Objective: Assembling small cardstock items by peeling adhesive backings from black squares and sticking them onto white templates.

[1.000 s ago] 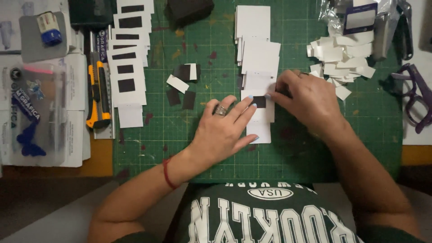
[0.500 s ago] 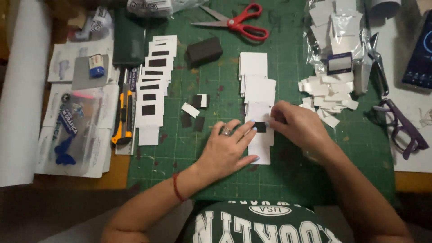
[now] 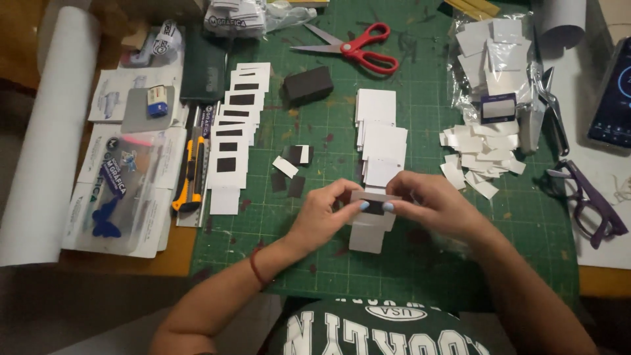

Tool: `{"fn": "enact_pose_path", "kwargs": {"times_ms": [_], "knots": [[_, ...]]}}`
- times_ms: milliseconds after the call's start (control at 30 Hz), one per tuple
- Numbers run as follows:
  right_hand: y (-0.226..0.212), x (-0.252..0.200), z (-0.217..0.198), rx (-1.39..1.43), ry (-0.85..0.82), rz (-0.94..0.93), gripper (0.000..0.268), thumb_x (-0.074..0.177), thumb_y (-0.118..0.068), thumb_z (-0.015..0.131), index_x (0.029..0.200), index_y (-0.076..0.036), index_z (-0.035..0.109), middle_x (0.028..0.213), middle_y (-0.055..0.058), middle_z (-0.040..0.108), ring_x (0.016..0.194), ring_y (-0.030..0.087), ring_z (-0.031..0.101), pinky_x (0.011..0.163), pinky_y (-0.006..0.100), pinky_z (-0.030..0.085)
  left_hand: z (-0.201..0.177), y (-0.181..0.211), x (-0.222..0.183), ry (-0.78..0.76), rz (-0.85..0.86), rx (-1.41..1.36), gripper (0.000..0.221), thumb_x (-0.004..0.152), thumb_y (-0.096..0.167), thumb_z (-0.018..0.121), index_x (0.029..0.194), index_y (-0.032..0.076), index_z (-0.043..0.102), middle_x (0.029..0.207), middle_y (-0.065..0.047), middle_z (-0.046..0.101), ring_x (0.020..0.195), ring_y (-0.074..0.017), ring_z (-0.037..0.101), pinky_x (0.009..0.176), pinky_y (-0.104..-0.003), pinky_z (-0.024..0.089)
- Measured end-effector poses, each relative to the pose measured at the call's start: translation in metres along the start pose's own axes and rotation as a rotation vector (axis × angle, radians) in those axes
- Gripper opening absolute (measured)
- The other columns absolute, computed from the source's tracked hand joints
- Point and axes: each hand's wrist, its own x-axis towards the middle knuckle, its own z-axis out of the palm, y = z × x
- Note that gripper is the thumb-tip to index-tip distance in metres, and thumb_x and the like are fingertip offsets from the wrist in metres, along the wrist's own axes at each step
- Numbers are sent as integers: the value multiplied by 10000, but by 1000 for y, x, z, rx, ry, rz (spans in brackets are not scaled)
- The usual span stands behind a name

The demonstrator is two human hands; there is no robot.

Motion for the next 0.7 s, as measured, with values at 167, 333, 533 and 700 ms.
{"fn": "enact_pose_path", "kwargs": {"times_ms": [167, 333, 533, 700], "knots": [[1, 0, 6, -123, -46, -21, 159, 976, -215, 722, 905, -80, 765, 704, 66, 709, 607, 214, 645, 584, 341, 530, 2, 1, 0, -2, 35, -6, 188, 949, 202, 846, 1122, 170, 780, 762, -40, 766, 714, -175, 731, 645, -293, 553], [0, 1, 4, -210, -112, 7, 149, 1002, -142, 657, 919, -78, 762, 713, 60, 696, 612, 212, 646, 599, 346, 531, 0, 5, 1, 0, 12, -60, 159, 961, 184, 824, 1110, 146, 787, 768, -57, 767, 714, -173, 718, 635, -300, 551], [-6, -2, -2, -166, -184, 36, 159, 998, -144, 659, 891, -87, 762, 676, 40, 667, 597, 213, 645, 602, 353, 539, -8, 1, -2, -28, 41, -39, 162, 988, 203, 803, 1138, 148, 776, 791, -61, 781, 741, -181, 737, 630, -309, 543], [-8, -2, -6, -127, -48, 160, 186, 1005, -169, 664, 1012, -61, 815, 746, 129, 760, 659, 276, 727, 639, 420, 582, -79, 20, -1, -1, -123, 85, 240, 973, 88, 702, 1203, 123, 762, 874, -123, 784, 814, -265, 768, 737, -393, 608]]}}
